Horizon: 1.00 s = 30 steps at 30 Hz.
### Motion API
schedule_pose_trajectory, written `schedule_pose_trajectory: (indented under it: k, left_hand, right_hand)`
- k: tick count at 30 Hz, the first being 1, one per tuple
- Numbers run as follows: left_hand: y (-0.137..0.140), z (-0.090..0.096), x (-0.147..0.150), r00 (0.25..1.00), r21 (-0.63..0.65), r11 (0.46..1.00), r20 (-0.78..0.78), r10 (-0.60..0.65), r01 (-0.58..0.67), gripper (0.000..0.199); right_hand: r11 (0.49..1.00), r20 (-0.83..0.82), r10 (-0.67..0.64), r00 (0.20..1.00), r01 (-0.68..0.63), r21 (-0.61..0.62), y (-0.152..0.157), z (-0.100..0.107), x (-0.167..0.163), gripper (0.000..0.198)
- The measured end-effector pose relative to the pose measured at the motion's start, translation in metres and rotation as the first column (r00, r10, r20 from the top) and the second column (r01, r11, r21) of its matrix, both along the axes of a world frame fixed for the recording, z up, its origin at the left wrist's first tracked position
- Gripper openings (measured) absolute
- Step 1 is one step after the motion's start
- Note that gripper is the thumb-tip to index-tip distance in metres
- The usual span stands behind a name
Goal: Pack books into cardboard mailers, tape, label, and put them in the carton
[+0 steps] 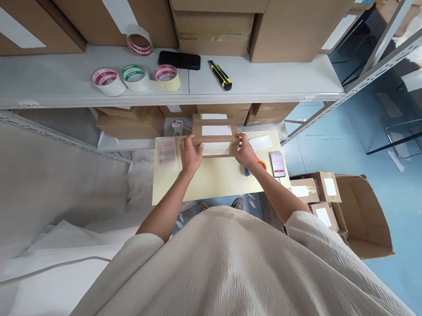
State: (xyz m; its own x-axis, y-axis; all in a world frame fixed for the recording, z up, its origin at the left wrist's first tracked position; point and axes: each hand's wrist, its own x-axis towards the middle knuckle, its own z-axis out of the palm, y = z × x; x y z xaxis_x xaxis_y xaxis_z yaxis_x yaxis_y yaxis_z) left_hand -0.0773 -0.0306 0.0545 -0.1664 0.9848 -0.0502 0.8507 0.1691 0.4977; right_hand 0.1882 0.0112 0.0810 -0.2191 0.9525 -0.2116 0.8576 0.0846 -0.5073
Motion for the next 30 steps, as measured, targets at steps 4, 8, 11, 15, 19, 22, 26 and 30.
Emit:
schedule_pose_trajectory:
  k: [4,8,11,15,19,22,26,30]
  left_hand:
    - [-0.02,-0.018,0.003,0.992,-0.017,0.997,0.093,0.079,-0.078,0.043]
    - [-0.052,-0.056,0.005,0.969,-0.205,0.969,0.174,0.175,-0.138,0.027]
    - [-0.058,-0.076,0.001,0.956,-0.306,0.936,0.178,0.235,-0.173,0.031]
    - [-0.036,-0.082,-0.004,0.923,-0.252,0.945,0.269,0.276,-0.209,0.051]
    - [-0.012,-0.074,-0.005,0.766,-0.377,0.901,0.507,0.395,-0.216,0.074]
    - [-0.008,-0.065,-0.007,0.653,-0.371,0.897,0.623,0.431,-0.238,0.083]
    - [-0.011,-0.057,-0.013,0.563,-0.244,0.904,0.716,0.412,-0.351,0.074]
    - [-0.018,-0.06,-0.022,0.537,-0.222,0.876,0.717,0.444,-0.427,0.057]
  right_hand:
    - [0.999,0.019,0.005,1.0,-0.005,-0.037,-0.021,-0.026,-0.001,0.062]
    - [0.978,-0.023,0.005,1.0,-0.01,-0.208,-0.048,-0.057,0.007,0.054]
    - [0.947,-0.033,-0.067,0.997,0.053,-0.317,-0.05,-0.069,0.013,0.049]
    - [0.908,-0.143,-0.289,0.947,0.224,-0.355,-0.028,-0.073,0.013,0.055]
    - [0.842,-0.338,-0.452,0.825,0.27,-0.467,-0.01,-0.074,0.007,0.067]
    - [0.822,-0.445,-0.508,0.737,0.262,-0.506,-0.008,-0.071,0.006,0.071]
    - [0.864,-0.593,-0.475,0.65,0.217,-0.454,-0.007,-0.064,0.006,0.067]
    - [0.859,-0.578,-0.47,0.667,0.196,-0.473,-0.01,-0.062,0.003,0.068]
